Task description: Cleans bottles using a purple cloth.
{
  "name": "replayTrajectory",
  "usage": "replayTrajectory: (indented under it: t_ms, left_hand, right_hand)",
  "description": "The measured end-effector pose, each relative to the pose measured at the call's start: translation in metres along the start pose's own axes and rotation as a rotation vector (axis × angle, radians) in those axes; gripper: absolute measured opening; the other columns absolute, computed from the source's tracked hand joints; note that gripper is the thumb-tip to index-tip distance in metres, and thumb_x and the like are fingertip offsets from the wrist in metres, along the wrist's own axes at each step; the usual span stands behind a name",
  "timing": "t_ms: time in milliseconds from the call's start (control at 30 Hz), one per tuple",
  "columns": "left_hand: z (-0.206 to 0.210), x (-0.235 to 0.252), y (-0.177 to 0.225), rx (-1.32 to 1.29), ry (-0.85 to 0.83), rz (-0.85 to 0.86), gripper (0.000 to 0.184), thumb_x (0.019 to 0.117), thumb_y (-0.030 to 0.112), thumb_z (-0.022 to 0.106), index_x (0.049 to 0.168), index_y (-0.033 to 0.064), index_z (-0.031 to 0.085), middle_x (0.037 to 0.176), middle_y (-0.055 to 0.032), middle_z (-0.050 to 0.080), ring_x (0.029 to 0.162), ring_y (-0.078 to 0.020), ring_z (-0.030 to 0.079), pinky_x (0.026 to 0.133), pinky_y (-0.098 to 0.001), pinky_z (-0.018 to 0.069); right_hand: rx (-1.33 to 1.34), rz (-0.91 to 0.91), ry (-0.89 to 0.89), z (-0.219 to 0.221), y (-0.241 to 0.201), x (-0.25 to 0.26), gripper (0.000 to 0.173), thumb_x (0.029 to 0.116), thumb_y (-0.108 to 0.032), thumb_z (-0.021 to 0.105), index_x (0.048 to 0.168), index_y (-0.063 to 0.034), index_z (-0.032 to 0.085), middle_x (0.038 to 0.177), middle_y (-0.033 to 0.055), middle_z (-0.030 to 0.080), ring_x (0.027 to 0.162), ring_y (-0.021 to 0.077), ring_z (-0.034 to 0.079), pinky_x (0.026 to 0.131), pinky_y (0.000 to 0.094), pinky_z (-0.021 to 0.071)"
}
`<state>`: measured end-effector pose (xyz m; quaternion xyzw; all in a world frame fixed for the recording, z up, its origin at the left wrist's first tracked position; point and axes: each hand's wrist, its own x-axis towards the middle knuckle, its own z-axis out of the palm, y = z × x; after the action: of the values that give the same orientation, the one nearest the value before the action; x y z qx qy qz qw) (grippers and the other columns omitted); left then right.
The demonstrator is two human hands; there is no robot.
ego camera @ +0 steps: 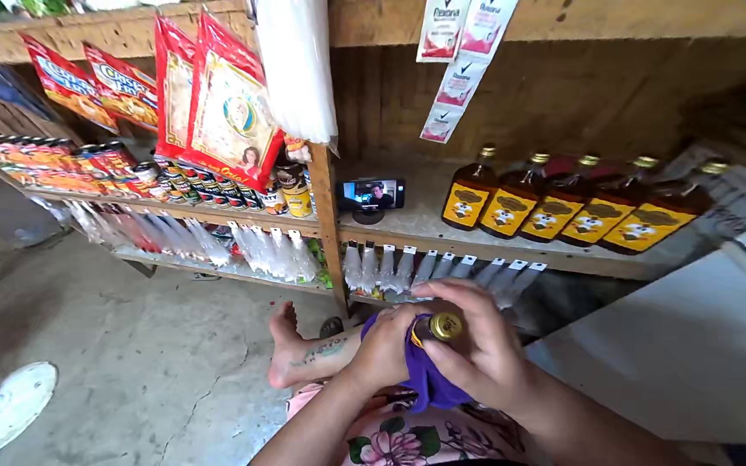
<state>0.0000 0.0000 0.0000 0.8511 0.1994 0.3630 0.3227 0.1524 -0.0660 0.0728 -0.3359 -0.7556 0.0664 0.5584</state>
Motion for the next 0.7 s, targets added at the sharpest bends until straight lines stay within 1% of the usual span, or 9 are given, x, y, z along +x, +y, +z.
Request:
replayTrajectory:
  t_ms: [33, 100, 167, 300, 400, 500, 567, 633, 700]
  left_hand:
    - [0.002, -0.001, -0.001, 0.004, 0.006, -0.019, 0.052, 0.0766, 0.018, 0.08, 0.123, 0.0008, 0.065, 0.116, -0.0117, 0.071, 0.114, -0.0216, 0.066, 0.106, -0.0438, 0.0489]
    - [0.007, -0.004, -0.006, 0.005, 0.031, -0.028, 0.049, 0.0762, 0.019, 0.081, 0.119, 0.0, 0.065, 0.115, -0.012, 0.071, 0.113, -0.0209, 0.066, 0.105, -0.0435, 0.0502]
    - [0.007, -0.007, -0.012, -0.008, 0.065, 0.005, 0.047, 0.0763, 0.019, 0.08, 0.117, -0.0014, 0.066, 0.115, -0.014, 0.071, 0.114, -0.0214, 0.066, 0.103, -0.0416, 0.0511]
    - [0.008, -0.015, -0.027, -0.055, 0.067, 0.032, 0.068, 0.0778, 0.019, 0.081, 0.136, -0.0043, 0.055, 0.137, -0.0197, 0.06, 0.13, -0.0241, 0.057, 0.112, -0.0411, 0.045]
    - [0.019, -0.029, -0.047, -0.034, 0.055, -0.039, 0.085, 0.0776, 0.022, 0.082, 0.146, -0.0082, 0.041, 0.142, -0.0227, 0.056, 0.134, -0.0255, 0.055, 0.114, -0.0428, 0.0437]
    - [0.027, -0.045, -0.068, -0.019, -0.046, -0.242, 0.092, 0.0773, 0.021, 0.082, 0.151, -0.0083, 0.036, 0.147, -0.0228, 0.052, 0.139, -0.0257, 0.05, 0.119, -0.0423, 0.0383]
    - [0.028, -0.049, -0.074, 0.072, -0.103, -0.32, 0.091, 0.077, 0.022, 0.082, 0.152, -0.0043, 0.038, 0.146, -0.02, 0.055, 0.138, -0.0271, 0.051, 0.118, -0.0462, 0.0389]
    - [0.027, -0.05, -0.073, 0.103, -0.109, -0.321, 0.092, 0.0757, 0.022, 0.082, 0.152, -0.0042, 0.037, 0.145, -0.0205, 0.055, 0.137, -0.0293, 0.052, 0.117, -0.0491, 0.0391]
    - [0.028, -0.049, -0.07, 0.074, -0.054, -0.257, 0.091, 0.0756, 0.02, 0.082, 0.15, -0.0072, 0.038, 0.144, -0.0226, 0.055, 0.136, -0.0282, 0.053, 0.117, -0.0458, 0.0403]
  right_hand:
    - [0.016, 0.04, 0.018, 0.009, 0.008, -0.002, 0.042, 0.1028, -0.032, 0.058, 0.137, -0.0074, 0.054, 0.116, 0.0072, 0.068, 0.111, 0.0124, 0.064, 0.098, 0.0327, 0.0545]
    - [0.075, 0.079, 0.061, 0.019, 0.016, -0.004, 0.033, 0.1047, -0.023, 0.056, 0.13, -0.0024, 0.059, 0.093, 0.0035, 0.067, 0.085, 0.0027, 0.063, 0.08, 0.0201, 0.0554]
    - [0.16, 0.086, 0.108, 0.024, 0.02, -0.004, 0.024, 0.1047, -0.019, 0.057, 0.123, -0.0044, 0.062, 0.084, -0.0004, 0.064, 0.075, -0.0022, 0.06, 0.071, 0.015, 0.0533]
    - [0.23, 0.159, 0.187, 0.023, 0.027, 0.0, 0.018, 0.1036, -0.018, 0.058, 0.118, -0.0091, 0.064, 0.082, -0.0035, 0.065, 0.072, -0.0018, 0.061, 0.069, 0.0172, 0.055]
    - [0.268, 0.207, 0.238, 0.019, 0.032, 0.001, 0.017, 0.1021, -0.016, 0.059, 0.118, -0.0145, 0.065, 0.081, -0.0056, 0.064, 0.068, -0.0002, 0.06, 0.066, 0.0194, 0.0552]
    - [0.269, 0.234, 0.269, 0.014, 0.036, 0.001, 0.018, 0.1013, -0.015, 0.059, 0.117, -0.0179, 0.066, 0.081, -0.0073, 0.064, 0.067, 0.0007, 0.061, 0.066, 0.0209, 0.0561]
    - [0.266, 0.24, 0.286, 0.012, 0.038, 0.002, 0.019, 0.1007, -0.014, 0.059, 0.118, -0.0171, 0.065, 0.08, -0.0074, 0.063, 0.066, 0.0014, 0.06, 0.065, 0.0221, 0.0563]
    - [0.258, 0.25, 0.295, 0.011, 0.039, 0.002, 0.019, 0.1003, -0.013, 0.059, 0.118, -0.016, 0.065, 0.08, -0.0072, 0.063, 0.065, 0.0016, 0.06, 0.065, 0.0222, 0.056]
    - [0.243, 0.294, 0.287, 0.009, 0.035, 0.004, 0.019, 0.1002, -0.014, 0.059, 0.118, -0.0152, 0.065, 0.079, -0.0068, 0.063, 0.066, 0.0021, 0.061, 0.066, 0.0227, 0.0571]
